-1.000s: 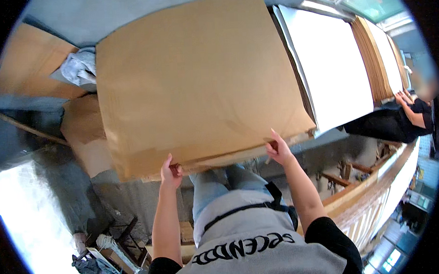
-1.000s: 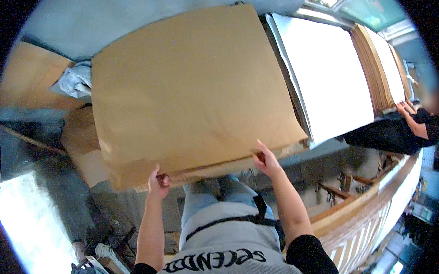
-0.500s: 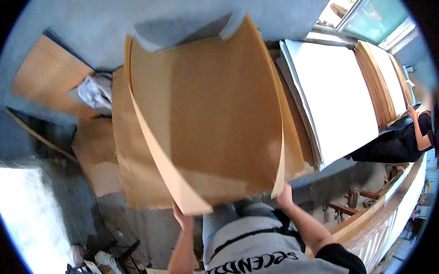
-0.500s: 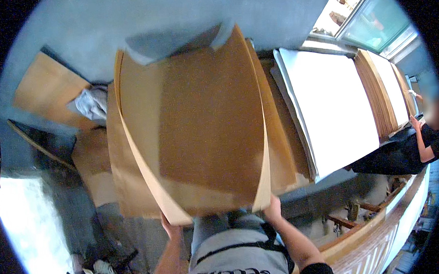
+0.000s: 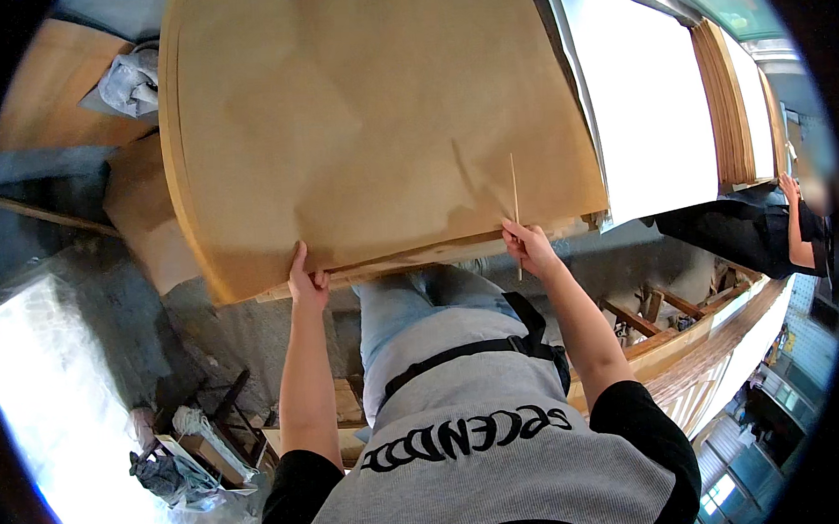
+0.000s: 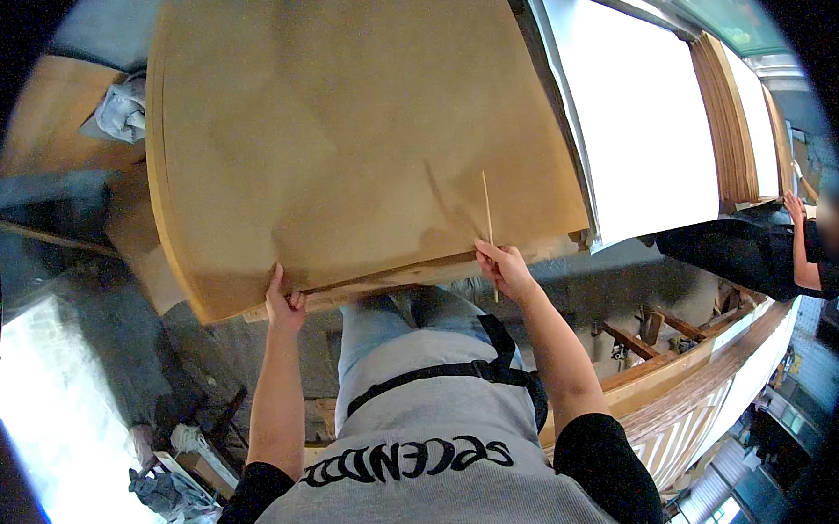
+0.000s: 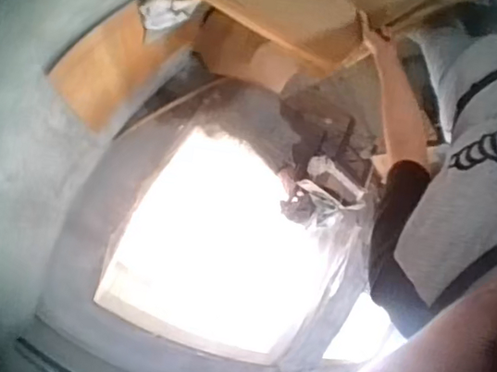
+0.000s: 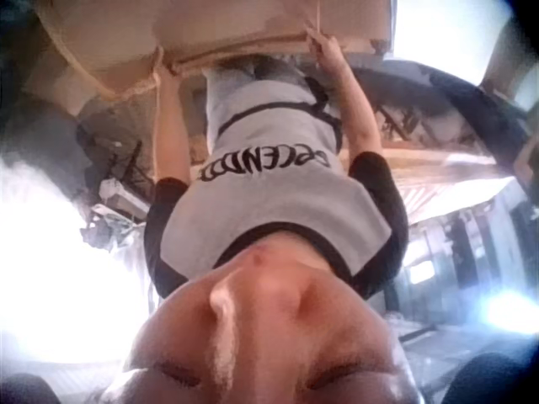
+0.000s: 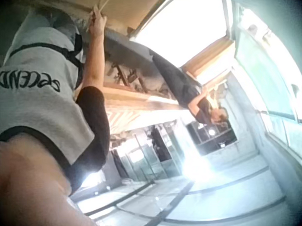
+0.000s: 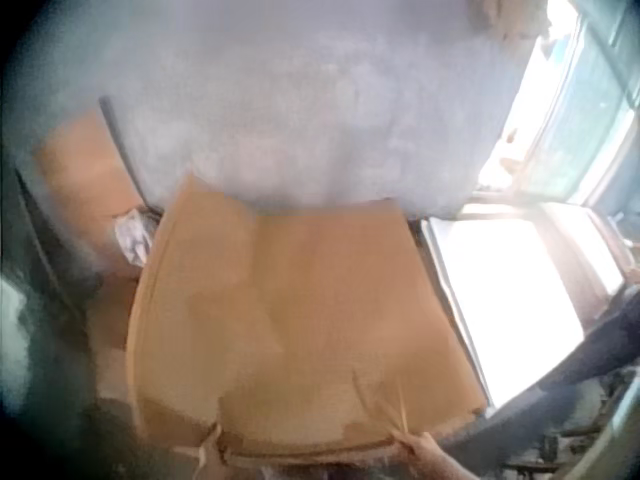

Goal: The person repeatedly picks up large sheets of brown paper, places them on a long wooden structure, and smooths them down with a thin stick. The person then removes the paper and repeats the process with new sheets. Other people are visible in the background working on similar tasks.

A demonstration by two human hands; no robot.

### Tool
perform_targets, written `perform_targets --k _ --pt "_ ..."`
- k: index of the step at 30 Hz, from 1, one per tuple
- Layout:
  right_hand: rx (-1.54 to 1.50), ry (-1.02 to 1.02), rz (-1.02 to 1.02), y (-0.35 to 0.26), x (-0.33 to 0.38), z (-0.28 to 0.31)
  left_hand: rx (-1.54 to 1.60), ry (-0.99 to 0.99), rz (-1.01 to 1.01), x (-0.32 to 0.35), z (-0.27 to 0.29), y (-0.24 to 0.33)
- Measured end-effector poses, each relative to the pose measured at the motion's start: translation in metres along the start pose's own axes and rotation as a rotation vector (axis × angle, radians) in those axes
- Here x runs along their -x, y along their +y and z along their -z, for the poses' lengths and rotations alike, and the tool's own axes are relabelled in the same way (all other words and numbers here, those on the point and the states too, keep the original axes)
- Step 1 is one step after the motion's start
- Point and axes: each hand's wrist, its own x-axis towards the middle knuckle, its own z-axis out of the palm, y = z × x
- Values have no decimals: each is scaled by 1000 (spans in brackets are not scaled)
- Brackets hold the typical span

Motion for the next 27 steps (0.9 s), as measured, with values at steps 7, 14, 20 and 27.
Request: perform_targets --k 7,14,20,27 --pt "8 -26 24 9 -6 1 57 -72 62 -13 17 -2" --pt "-213 -33 25 10 -19 -5 -172 -62 69 -29 31 18" --pt "229 387 269 12 -11 -26 -593 -129 -196 39 -35 65" --pt "-149 478 377 18 128 -65 -722 -461 -722 107 -161 140"
